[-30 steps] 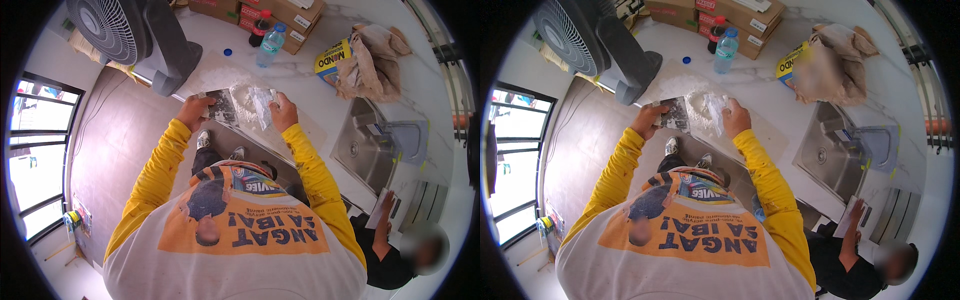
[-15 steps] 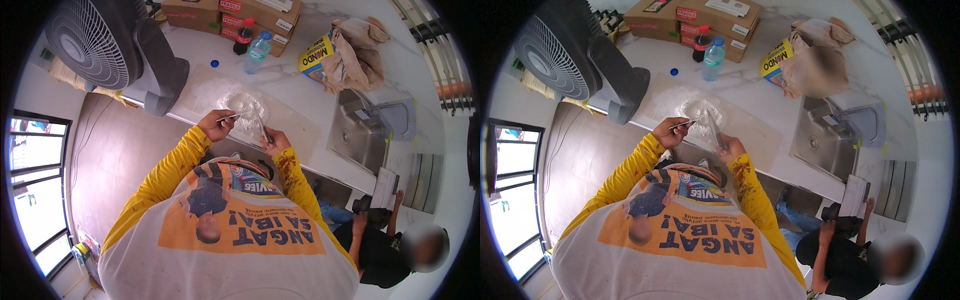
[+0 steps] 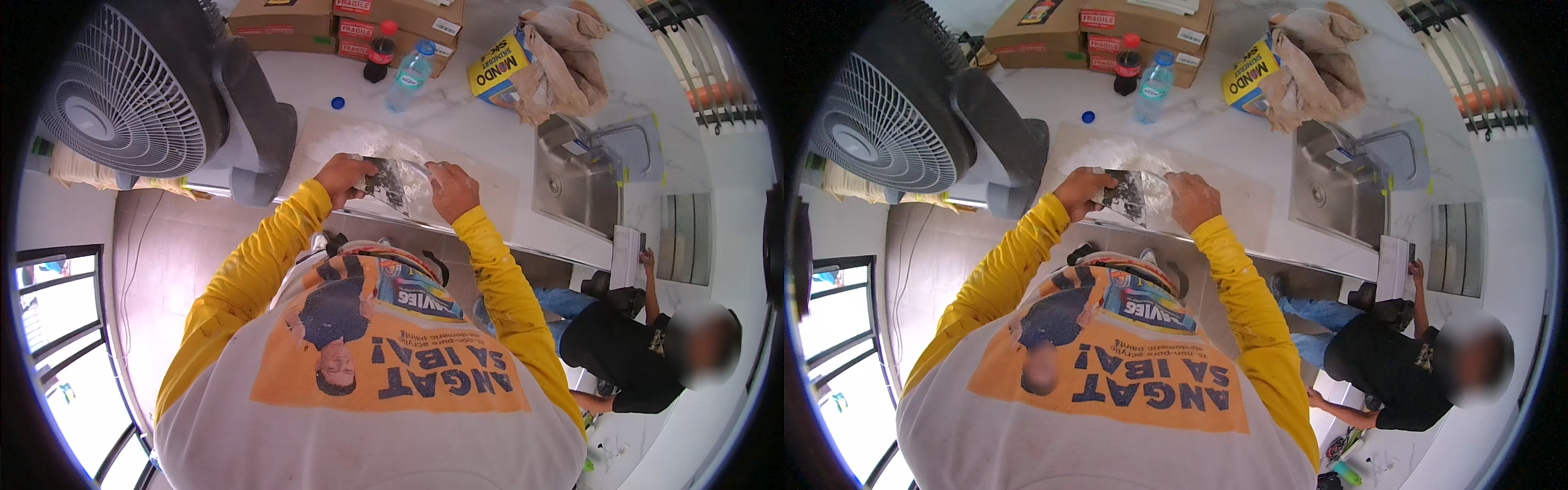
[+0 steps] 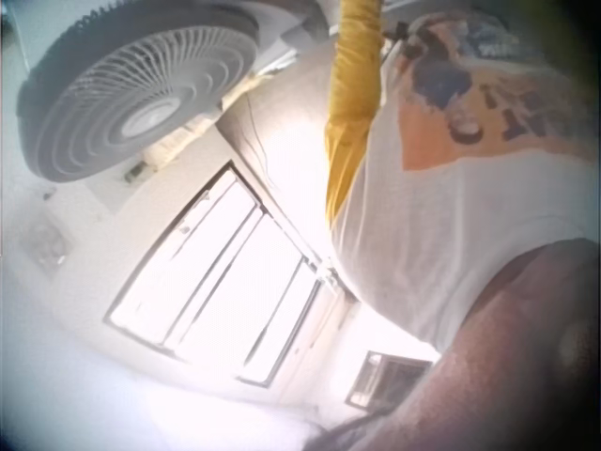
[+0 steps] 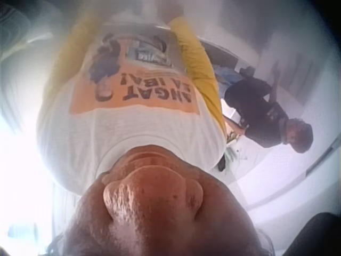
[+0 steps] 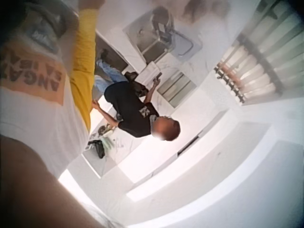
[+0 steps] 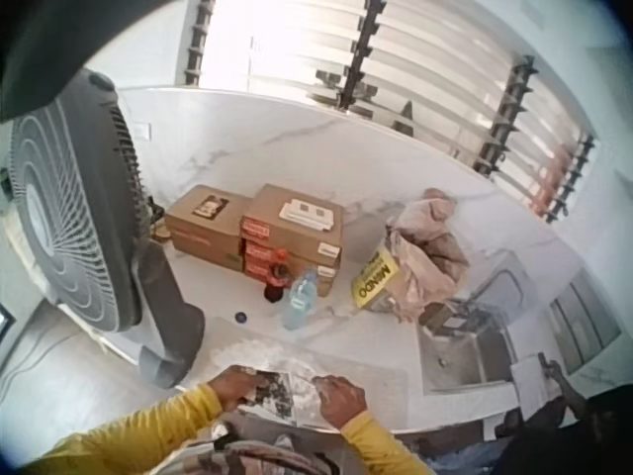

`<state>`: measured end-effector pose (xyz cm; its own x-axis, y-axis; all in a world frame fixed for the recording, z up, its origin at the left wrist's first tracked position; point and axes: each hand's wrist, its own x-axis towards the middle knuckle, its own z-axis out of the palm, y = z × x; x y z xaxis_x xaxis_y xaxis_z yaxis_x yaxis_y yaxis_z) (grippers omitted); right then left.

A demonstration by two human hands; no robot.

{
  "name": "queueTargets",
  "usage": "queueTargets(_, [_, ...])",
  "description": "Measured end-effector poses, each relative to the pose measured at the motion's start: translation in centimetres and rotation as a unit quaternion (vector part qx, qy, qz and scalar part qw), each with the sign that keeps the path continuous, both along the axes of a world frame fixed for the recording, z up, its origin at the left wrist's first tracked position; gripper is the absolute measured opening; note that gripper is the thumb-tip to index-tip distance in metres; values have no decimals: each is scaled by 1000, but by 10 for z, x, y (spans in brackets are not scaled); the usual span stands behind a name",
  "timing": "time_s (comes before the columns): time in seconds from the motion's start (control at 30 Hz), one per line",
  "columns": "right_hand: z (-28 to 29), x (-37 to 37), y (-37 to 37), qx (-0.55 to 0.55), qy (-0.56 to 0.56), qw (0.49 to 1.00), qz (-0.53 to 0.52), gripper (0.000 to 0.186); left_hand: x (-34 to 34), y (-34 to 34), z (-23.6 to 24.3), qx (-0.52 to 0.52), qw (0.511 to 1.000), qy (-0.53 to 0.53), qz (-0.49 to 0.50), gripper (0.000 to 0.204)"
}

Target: The person mixes a white powdery substance on a countertop using two metal trowels. They repeatedly scrape and fold the material, occasionally adding water from a plastic bottle to adjust consistency. The task continues throughout the clip without a visible final state.

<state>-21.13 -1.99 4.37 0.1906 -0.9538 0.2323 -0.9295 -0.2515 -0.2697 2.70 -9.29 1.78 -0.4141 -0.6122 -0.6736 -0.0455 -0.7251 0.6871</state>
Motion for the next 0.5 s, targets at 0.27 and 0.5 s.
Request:
queueTargets(0.27, [-50,-84,-4,158,-333,881,-296,28,58,12,-14,-18,994,65,83,21])
queueTargets(0.5, [-102,-105,12,297,-532,677,-414,35,99,42,-60,-215,977,-11,-2,23])
